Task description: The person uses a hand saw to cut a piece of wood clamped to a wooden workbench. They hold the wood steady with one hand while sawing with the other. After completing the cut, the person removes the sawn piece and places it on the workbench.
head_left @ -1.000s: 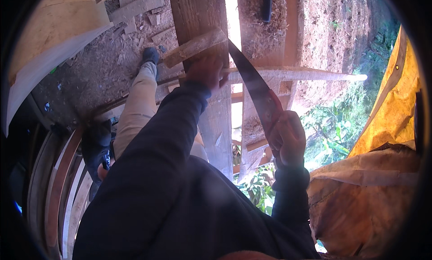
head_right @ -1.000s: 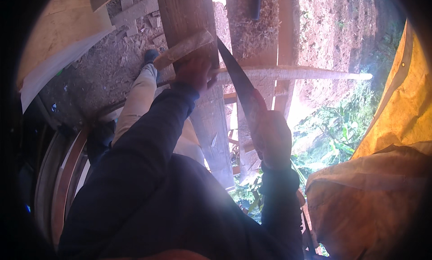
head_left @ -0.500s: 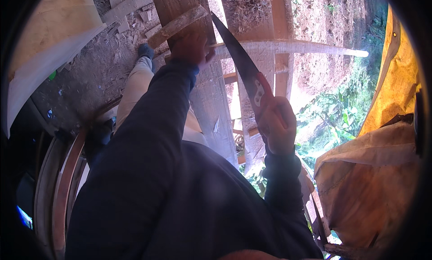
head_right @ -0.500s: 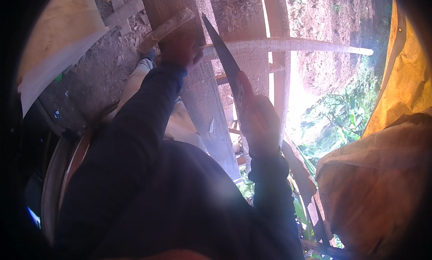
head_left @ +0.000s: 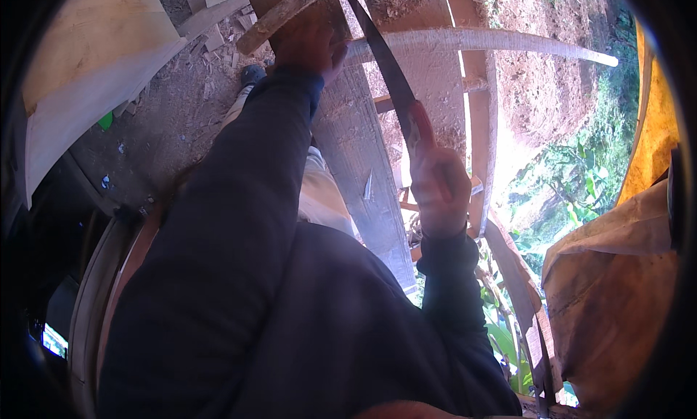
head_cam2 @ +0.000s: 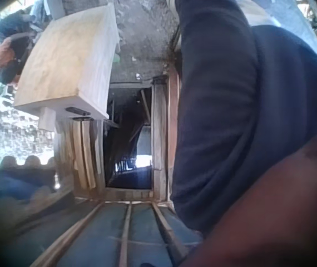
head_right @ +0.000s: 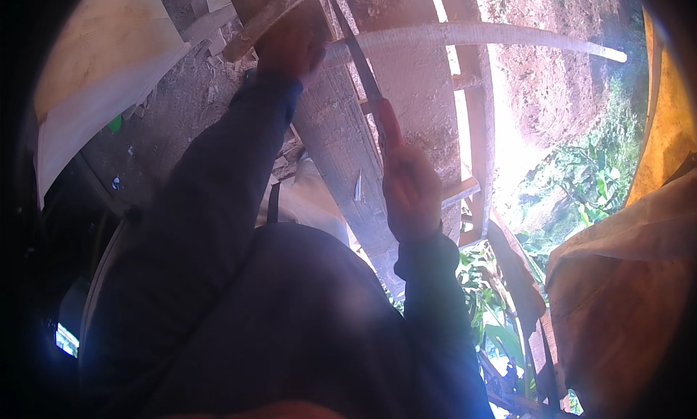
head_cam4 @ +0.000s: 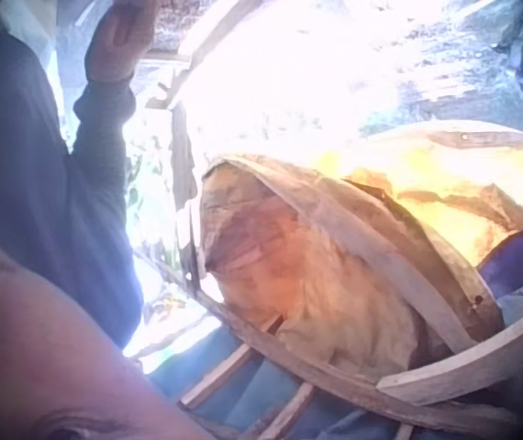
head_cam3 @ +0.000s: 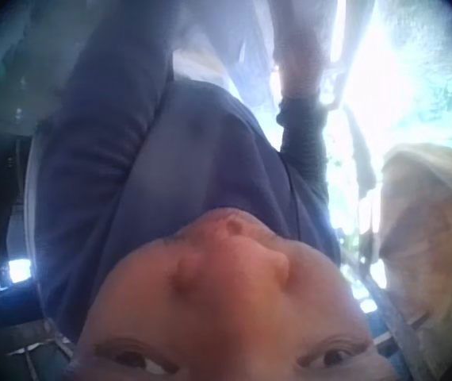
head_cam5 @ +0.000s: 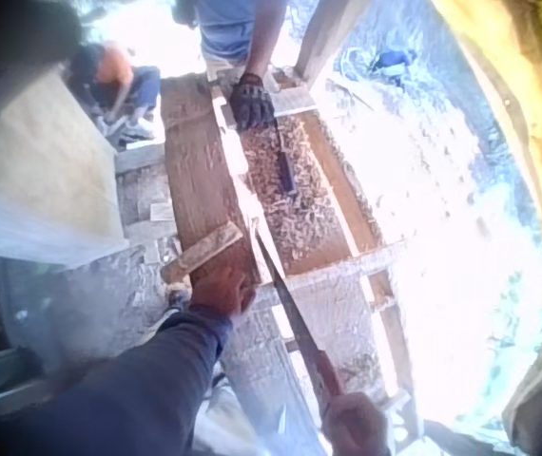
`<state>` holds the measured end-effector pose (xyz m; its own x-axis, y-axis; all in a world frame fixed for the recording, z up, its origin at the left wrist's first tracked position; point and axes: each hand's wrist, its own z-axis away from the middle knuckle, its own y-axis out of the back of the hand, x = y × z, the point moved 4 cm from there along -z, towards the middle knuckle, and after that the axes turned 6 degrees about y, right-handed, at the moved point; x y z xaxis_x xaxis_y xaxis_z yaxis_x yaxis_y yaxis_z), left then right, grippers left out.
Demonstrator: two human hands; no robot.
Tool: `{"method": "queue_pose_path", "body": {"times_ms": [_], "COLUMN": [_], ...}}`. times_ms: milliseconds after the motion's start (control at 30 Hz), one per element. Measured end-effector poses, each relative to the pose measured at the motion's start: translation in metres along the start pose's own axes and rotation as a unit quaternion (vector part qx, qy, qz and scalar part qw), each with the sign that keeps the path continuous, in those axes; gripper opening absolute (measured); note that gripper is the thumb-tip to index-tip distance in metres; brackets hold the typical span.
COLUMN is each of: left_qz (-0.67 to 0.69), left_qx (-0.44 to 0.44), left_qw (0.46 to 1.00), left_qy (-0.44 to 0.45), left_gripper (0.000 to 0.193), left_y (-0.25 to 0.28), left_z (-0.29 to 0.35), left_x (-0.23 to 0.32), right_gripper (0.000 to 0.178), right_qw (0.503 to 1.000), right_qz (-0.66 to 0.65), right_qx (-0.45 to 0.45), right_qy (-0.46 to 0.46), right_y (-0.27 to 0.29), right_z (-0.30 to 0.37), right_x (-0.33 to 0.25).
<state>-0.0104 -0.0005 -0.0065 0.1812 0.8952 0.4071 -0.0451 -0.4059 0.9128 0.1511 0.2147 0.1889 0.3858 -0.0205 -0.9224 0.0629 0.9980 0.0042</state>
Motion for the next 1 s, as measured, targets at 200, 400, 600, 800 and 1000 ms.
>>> {"method": "queue_pose_path", "body": {"times_ms": [200,400,600,800,1000], "left_qz": [0.035,-0.031,-0.005,-0.007,-0.025], "left_qx": [-0.083,-0.083,-0.069,-0.129,-0.061], "left_qw": [0.994,0.996,0.997,0.991,0.998], "left_qy": [0.059,0.026,0.033,0.031,-0.014], "left_gripper": [0.043,0.044,0.041,0.045,0.046], "left_y": [-0.018,0.000,0.002,-0.014,-0.032], "left_z": [-0.007,-0.004,-0.006,-0.005,0.004], "left_x": [-0.002,0.000,0.008,0.002,-0.015], "right_gripper": [0.017,0.017,0.012,0.017,0.018], "right_qw": [0.997,0.995,0.991,0.988,0.992], "right_qz": [0.077,0.085,0.101,0.133,0.127], "right_qx": [-0.021,-0.018,-0.046,-0.015,-0.017], "right_qy": [0.021,0.042,0.075,0.082,0.006], "right_y": [-0.021,-0.014,0.012,-0.038,0.017], "right_z": [-0.051,-0.045,0.013,-0.109,0.024], "right_x": [0.018,0.032,0.009,0.023,0.033]}}
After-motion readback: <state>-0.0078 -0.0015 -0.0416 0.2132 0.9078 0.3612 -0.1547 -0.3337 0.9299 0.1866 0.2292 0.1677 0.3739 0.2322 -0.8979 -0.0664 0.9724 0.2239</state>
